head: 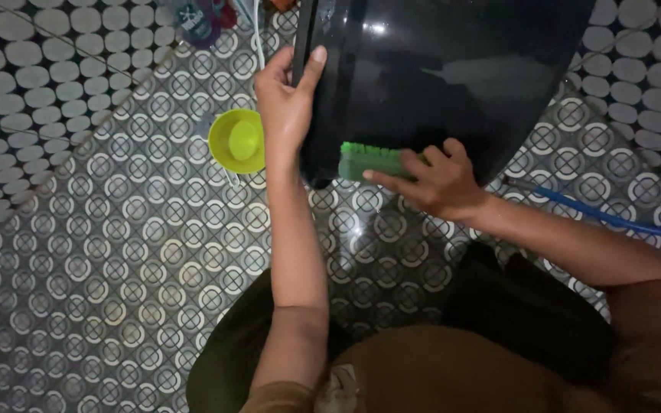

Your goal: The person fills a black plastic basin with water from a blue hose, then scrubs the interior and exterior surfaces with a green sponge. The person repeatedly rinses the sponge and continues scrubbing the basin while seated on the floor.

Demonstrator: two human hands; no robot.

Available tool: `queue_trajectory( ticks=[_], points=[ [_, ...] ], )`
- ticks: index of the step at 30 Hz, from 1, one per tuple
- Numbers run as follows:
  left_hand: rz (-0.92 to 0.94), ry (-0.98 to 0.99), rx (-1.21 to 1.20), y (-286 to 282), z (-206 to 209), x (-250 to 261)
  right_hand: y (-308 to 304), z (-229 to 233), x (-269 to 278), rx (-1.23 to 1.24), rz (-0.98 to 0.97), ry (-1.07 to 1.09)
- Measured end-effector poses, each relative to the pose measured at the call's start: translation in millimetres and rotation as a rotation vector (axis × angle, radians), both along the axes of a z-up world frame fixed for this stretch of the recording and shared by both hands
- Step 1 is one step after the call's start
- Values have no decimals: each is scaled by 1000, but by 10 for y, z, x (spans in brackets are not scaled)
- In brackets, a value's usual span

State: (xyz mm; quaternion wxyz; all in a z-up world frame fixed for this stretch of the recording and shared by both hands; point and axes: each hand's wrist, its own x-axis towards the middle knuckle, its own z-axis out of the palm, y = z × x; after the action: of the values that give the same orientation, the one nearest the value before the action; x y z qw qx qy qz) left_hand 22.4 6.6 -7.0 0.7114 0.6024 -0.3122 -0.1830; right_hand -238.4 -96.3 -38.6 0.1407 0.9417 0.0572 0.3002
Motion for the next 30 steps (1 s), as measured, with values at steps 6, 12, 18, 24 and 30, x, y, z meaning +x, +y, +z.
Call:
queue_trajectory(
  ticks=[6, 12, 18, 24, 30],
  points=[
    [-167, 42, 150, 162, -272, -91, -217, 113, 73, 51, -31, -36],
    [-273, 65, 189, 132, -816, -110, -337, 147, -36, 98, -58, -50],
    [-318, -191, 288, 78, -1216, -147, -643, 80, -225, 152, -104, -70],
    [-118, -313, 289, -191, -615, -656, -889, 294, -419, 219, -245, -101],
    [39, -382, 391, -372, -22, -979, -772, 346, -472, 302, -309, -70]
  ],
)
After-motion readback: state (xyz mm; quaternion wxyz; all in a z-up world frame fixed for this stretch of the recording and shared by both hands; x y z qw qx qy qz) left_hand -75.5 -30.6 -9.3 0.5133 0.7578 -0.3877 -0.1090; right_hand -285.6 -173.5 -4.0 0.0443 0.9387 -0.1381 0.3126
